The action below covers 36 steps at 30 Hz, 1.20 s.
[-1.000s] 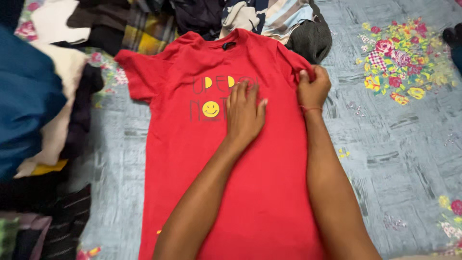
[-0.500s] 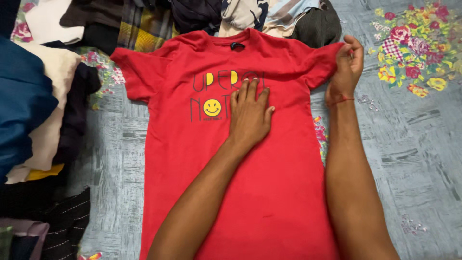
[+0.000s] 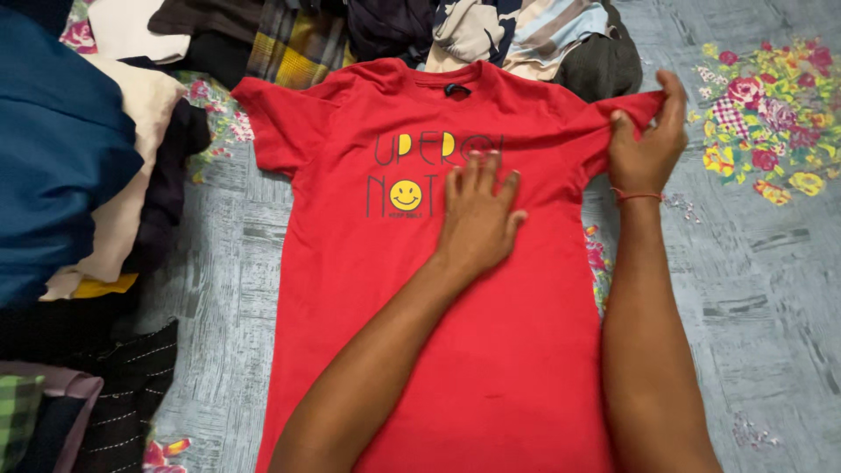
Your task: The person folds a red t-shirt, a navy blue t-shirt with a white floral pattern, and a patterned shirt on a bed. They smooth each item, fold the sleeves and sides, and then fold the bottom up to create a neat stack.
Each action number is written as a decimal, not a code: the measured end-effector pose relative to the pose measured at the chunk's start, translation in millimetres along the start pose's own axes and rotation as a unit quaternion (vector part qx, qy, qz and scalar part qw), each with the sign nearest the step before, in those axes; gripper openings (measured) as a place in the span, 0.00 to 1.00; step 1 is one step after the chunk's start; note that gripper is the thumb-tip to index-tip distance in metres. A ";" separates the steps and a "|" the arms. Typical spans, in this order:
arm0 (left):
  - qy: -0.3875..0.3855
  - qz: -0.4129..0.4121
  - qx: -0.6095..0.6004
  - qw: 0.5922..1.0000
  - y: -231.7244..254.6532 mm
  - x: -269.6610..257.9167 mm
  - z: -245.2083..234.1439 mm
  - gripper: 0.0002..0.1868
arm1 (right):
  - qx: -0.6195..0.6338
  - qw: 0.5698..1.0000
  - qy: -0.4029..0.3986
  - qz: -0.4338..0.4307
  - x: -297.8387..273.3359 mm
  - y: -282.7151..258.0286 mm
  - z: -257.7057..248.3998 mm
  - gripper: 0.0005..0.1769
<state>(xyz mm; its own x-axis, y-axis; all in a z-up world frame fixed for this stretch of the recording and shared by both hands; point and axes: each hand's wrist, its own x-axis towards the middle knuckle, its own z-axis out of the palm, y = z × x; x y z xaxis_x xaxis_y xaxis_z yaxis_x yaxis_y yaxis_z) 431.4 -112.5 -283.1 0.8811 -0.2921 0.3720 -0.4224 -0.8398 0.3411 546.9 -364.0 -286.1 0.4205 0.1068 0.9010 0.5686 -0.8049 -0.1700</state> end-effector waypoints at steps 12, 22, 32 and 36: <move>-0.087 0.105 -0.040 0.990 17.8 -10.8 2.8 0.34 | 0.473 0.791 -0.171 0.349 -24.7 18.0 8.7 0.63; -0.053 0.113 -0.085 0.989 13.2 -11.6 4.2 0.31 | 0.380 0.814 -0.177 0.402 -10.8 11.7 8.4 0.35; -0.052 0.114 -0.087 0.988 12.6 -10.8 5.5 0.31 | 0.603 0.644 -0.013 0.471 -18.6 26.8 5.3 0.26; -0.051 0.115 -0.088 0.988 12.2 -10.1 6.4 0.31 | 0.503 0.725 -0.096 0.460 -14.8 24.6 7.9 0.39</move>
<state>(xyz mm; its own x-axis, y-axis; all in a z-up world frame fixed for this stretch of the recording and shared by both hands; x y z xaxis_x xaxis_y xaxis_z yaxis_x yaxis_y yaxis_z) 418.8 -122.7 -288.2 0.7705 -0.5182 0.3711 -0.6365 -0.6560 0.4057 560.2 -380.7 -306.8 0.9852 -0.0481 0.1645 0.1713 0.2354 -0.9567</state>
